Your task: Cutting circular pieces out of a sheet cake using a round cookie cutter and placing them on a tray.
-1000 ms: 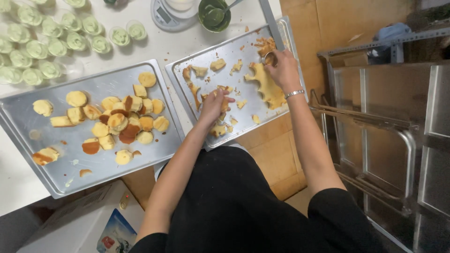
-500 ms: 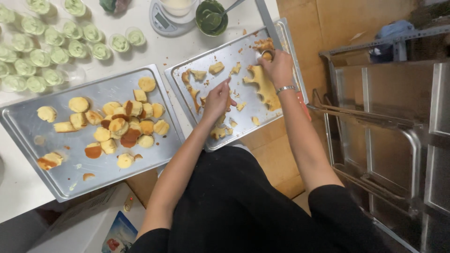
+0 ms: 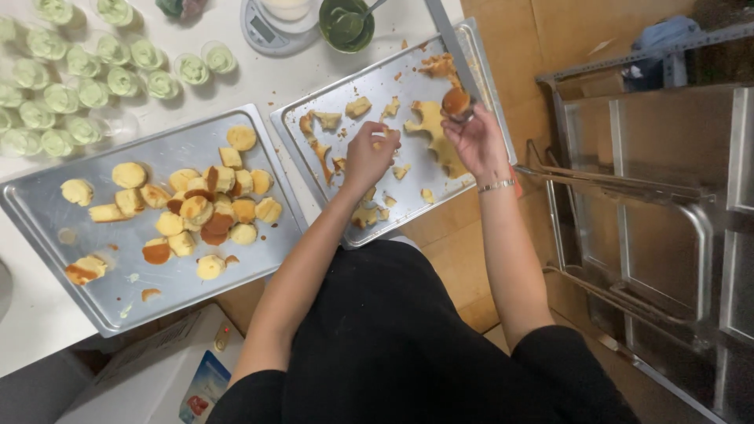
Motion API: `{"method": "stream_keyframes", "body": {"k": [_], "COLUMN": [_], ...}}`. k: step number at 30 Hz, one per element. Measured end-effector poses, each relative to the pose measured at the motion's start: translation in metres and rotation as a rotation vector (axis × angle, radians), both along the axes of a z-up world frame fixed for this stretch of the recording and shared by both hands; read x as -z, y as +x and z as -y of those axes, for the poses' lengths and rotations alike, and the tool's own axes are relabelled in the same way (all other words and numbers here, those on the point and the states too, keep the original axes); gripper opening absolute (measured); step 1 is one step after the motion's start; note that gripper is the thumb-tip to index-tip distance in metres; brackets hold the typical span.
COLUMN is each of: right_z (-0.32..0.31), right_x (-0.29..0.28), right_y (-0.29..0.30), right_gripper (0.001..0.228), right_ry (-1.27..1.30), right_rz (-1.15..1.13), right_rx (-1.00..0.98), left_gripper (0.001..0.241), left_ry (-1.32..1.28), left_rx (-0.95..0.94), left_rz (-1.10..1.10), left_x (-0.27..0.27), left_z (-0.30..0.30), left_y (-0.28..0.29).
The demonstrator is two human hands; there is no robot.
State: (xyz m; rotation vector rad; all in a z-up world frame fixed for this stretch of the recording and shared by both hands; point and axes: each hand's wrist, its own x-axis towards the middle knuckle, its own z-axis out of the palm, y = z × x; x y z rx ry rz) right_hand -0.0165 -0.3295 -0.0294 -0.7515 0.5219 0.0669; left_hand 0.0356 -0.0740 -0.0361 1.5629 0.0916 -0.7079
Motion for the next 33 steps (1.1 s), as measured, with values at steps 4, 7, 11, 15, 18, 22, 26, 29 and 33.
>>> {"method": "stream_keyframes", "body": {"k": [4,7,11,15,18,22,26,29,33], "right_z": [-0.022,-0.037,-0.059,-0.077,-0.103,-0.169,-0.208,-0.233,-0.225], "right_x": [0.006,0.004,-0.011,-0.002,0.016,-0.029,-0.007,0.003,-0.012], "right_y": [-0.020,-0.027,-0.020,-0.018,-0.013,0.008,0.010,0.012,0.010], "right_gripper": [0.054,0.058,0.050,0.024,0.022,0.022,0.019,0.014,0.040], "right_ry": [0.131,0.239,0.160,-0.230,-0.531,-0.593,-0.626,-0.435,-0.542], "right_rz": [0.004,0.014,0.062,0.061,0.011,0.201,0.202,0.078,0.184], "right_rx": [-0.039,-0.053,-0.141,-0.311,-0.486,-0.629,-0.787,-0.741,-0.541], "left_gripper": [0.030,0.030,0.046,0.049,0.051,0.057,0.055,0.049,0.047], "left_ry": [-0.030,-0.098,-0.129,-0.175,-0.187,-0.145,-0.137,-0.136,0.189], "left_rx": [-0.033,-0.032,-0.010,-0.008,0.020,0.037,-0.012,-0.079,-0.234], "left_rz": [0.025,0.049,-0.006,0.033,0.168,0.234,0.109,0.118,0.385], "left_x": [0.044,0.022,-0.019,0.015,0.010,-0.018,-0.030,-0.007,-0.019], "left_z": [0.005,-0.006,-0.023,-0.038,-0.069,-0.133,-0.193,-0.238,-0.299], "left_y": [-0.010,-0.008,-0.004,-0.017,-0.019,-0.021,-0.027,-0.038,-0.050]}}
